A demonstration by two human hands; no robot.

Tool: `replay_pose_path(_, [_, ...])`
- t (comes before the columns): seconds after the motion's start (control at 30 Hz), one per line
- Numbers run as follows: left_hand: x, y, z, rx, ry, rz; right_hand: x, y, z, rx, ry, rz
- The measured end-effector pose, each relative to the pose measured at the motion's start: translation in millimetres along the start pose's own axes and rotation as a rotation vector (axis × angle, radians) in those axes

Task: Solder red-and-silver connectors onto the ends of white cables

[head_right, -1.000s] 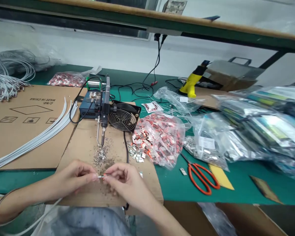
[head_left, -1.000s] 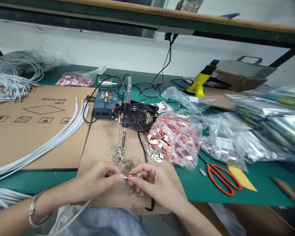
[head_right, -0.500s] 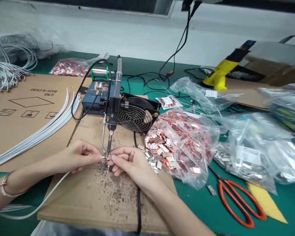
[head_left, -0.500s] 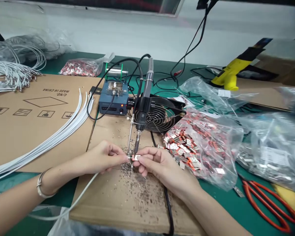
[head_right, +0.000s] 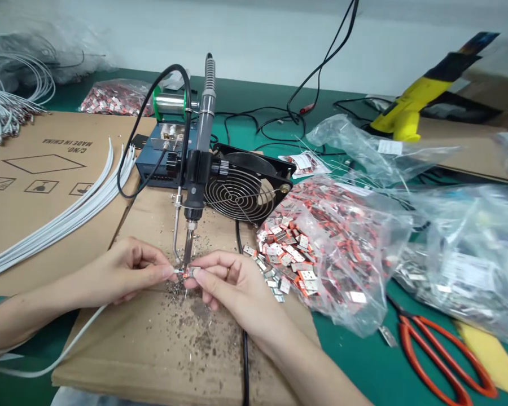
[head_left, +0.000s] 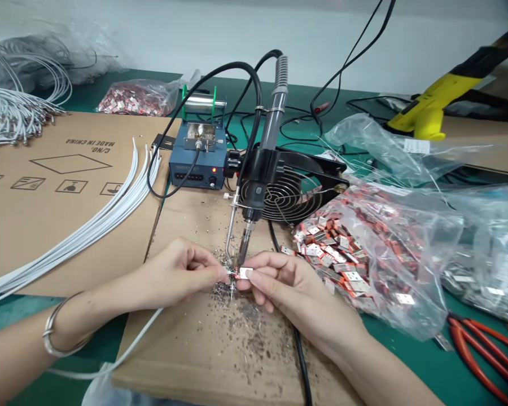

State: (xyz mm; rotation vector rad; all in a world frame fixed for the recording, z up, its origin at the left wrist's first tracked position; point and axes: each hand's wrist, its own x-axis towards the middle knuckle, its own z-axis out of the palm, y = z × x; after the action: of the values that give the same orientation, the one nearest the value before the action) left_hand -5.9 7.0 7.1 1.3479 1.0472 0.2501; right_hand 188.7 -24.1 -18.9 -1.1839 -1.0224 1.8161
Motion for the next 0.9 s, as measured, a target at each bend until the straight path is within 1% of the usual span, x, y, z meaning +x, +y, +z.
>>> replay_pose_path(0.33, [-0.2, -1.9, 0.1, -0.001, -0.001, 0.029, -0.4, -1.8, 0.0, 0.005, -0.001, -0.02])
replay_pose_path(0.67, [1.5, -3.0, 2.9, 0.05, 0.036, 0.02, 1.1, -4.7, 6.8, -0.062, 0.071, -0.016])
replay_pose_path(0.77, [-2.1, -4.4, 5.5, 0.066, 0.035, 0.056, -1.7, -6.7, 6.5, -0.094, 0.064, -0.007])
replay_pose_path(0.9, [-12.0, -7.6, 12.6, 0.123, 0.024, 0.095, -10.8, -8.0, 8.0, -0.123, 0.014, -0.002])
